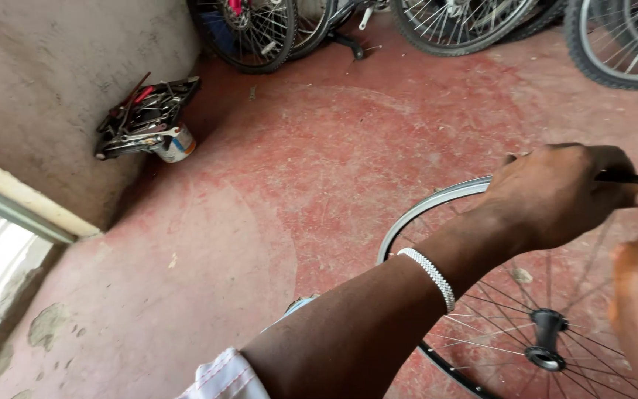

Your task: The person kneels on the floor with a bicycle wheel lying flat and uses a small spoke wrench to turn spoke nipples around the rim, working around the wheel to adjust spoke tension and true the rim.

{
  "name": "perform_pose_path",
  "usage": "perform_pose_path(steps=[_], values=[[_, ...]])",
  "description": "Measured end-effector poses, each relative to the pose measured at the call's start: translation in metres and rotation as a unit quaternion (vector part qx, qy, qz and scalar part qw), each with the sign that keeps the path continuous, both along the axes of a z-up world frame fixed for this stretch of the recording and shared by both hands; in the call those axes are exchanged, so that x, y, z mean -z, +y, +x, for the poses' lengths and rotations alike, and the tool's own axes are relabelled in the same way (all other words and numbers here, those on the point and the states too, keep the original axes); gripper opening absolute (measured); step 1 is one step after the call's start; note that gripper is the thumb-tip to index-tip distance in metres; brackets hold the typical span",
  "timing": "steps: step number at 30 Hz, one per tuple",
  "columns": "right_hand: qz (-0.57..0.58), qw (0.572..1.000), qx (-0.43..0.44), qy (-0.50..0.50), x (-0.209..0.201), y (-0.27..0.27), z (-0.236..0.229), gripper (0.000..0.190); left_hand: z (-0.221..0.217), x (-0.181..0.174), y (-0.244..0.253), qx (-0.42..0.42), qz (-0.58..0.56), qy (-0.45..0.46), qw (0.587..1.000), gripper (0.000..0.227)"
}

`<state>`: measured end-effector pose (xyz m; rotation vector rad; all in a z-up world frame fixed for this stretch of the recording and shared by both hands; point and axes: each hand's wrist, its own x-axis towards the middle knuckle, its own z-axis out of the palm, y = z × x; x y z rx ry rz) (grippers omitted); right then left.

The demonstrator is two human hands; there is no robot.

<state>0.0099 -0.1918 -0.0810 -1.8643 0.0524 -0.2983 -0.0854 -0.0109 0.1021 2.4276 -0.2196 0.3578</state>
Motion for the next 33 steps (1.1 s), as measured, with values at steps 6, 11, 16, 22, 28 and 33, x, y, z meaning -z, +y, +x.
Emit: perform_pose_path(steps=[6,11,16,22,28,33], values=[[0.107,0.994,-0.024,-0.017,-0.104,0.033,-0.079,0.017,-0.013,-0.018,-0.003,-0.016,-0.034,0.036,0.999,0.034],[0.293,0.951,-0.078,0.065,-0.156,0.033,-0.119,0.020,-0.017,-0.025,0.005,-0.034,-0.048,0.046,0.997,0.033],[0.273,0.956,-0.101,0.024,-0.158,0.035,-0.126,0.022,-0.034,-0.053,0.009,-0.031,-0.035,0.042,0.998,0.023],[-0.006,0.979,0.068,-0.191,-0.144,0.038,-0.127,0.028,-0.032,-0.040,0.007,-0.013,-0.019,-0.008,1.000,0.018],[-0.193,0.912,0.281,-0.227,-0.131,0.052,-0.108,0.041,-0.038,-0.056,0.001,-0.030,0.002,0.094,0.995,0.021],[-0.088,0.946,0.275,-0.150,-0.135,0.061,-0.111,0.029,-0.056,-0.063,-0.004,-0.009,-0.029,0.094,0.995,0.025]])
